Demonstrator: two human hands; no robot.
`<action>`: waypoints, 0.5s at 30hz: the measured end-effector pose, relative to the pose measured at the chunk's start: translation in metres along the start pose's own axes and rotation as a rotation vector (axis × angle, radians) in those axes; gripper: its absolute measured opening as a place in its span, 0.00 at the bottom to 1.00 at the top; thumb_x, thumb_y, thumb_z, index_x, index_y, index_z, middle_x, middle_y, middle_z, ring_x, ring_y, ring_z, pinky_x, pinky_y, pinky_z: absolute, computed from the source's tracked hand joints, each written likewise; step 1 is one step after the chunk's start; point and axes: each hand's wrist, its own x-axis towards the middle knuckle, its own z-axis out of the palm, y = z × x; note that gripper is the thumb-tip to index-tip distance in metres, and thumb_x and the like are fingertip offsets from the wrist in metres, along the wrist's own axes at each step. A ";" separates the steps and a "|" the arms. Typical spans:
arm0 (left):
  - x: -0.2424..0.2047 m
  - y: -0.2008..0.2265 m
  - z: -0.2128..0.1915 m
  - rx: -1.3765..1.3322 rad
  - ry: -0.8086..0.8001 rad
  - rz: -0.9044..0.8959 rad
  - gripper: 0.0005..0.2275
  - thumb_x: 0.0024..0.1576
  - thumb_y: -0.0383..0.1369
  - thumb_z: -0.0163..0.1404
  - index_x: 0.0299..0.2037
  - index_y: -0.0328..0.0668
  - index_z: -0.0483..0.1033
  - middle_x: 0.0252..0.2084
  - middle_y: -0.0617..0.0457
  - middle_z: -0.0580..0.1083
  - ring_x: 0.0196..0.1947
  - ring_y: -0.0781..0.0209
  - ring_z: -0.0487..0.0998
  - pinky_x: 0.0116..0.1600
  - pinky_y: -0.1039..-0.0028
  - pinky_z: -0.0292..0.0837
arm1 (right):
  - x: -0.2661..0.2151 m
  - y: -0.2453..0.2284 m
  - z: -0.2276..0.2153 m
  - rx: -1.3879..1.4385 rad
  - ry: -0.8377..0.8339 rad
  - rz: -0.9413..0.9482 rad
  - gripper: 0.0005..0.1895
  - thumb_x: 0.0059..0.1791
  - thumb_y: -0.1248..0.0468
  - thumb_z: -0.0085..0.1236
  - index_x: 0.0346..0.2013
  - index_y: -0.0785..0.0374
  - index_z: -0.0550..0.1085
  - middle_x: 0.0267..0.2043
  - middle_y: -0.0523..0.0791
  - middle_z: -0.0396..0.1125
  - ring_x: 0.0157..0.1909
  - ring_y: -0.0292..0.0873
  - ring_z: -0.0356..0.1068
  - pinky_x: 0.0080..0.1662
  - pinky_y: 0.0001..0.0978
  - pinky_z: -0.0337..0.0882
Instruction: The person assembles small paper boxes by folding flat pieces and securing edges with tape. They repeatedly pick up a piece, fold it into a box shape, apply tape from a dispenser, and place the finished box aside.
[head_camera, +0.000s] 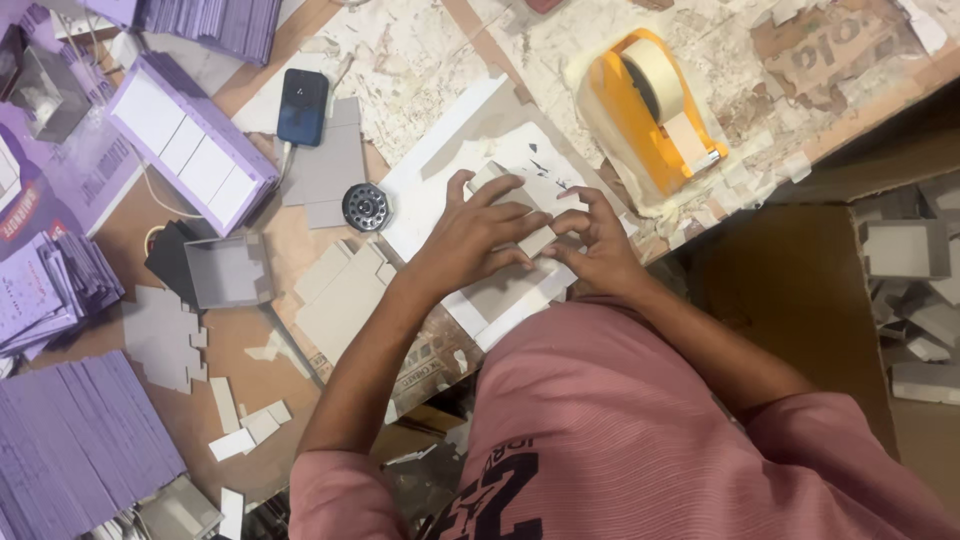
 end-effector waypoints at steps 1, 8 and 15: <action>0.001 -0.001 0.001 -0.017 0.024 0.000 0.28 0.47 0.46 0.64 0.59 0.54 0.78 0.50 0.61 0.80 0.69 0.53 0.65 0.66 0.37 0.45 | 0.001 0.000 -0.001 -0.018 0.000 0.009 0.38 0.49 0.77 0.64 0.67 0.60 0.54 0.42 0.41 0.69 0.54 0.33 0.67 0.56 0.29 0.70; 0.003 -0.005 -0.002 -0.089 0.097 -0.048 0.27 0.44 0.48 0.66 0.54 0.54 0.80 0.42 0.62 0.80 0.58 0.52 0.68 0.58 0.52 0.50 | 0.013 0.007 -0.006 0.007 -0.034 -0.085 0.39 0.49 0.75 0.66 0.68 0.61 0.54 0.45 0.42 0.68 0.57 0.34 0.64 0.63 0.32 0.65; 0.001 -0.001 -0.009 -0.017 0.044 -0.060 0.26 0.49 0.45 0.64 0.58 0.51 0.78 0.42 0.61 0.77 0.57 0.52 0.67 0.54 0.53 0.50 | 0.023 0.005 -0.006 0.012 -0.061 -0.070 0.37 0.49 0.76 0.64 0.67 0.61 0.54 0.45 0.42 0.68 0.56 0.35 0.65 0.63 0.33 0.64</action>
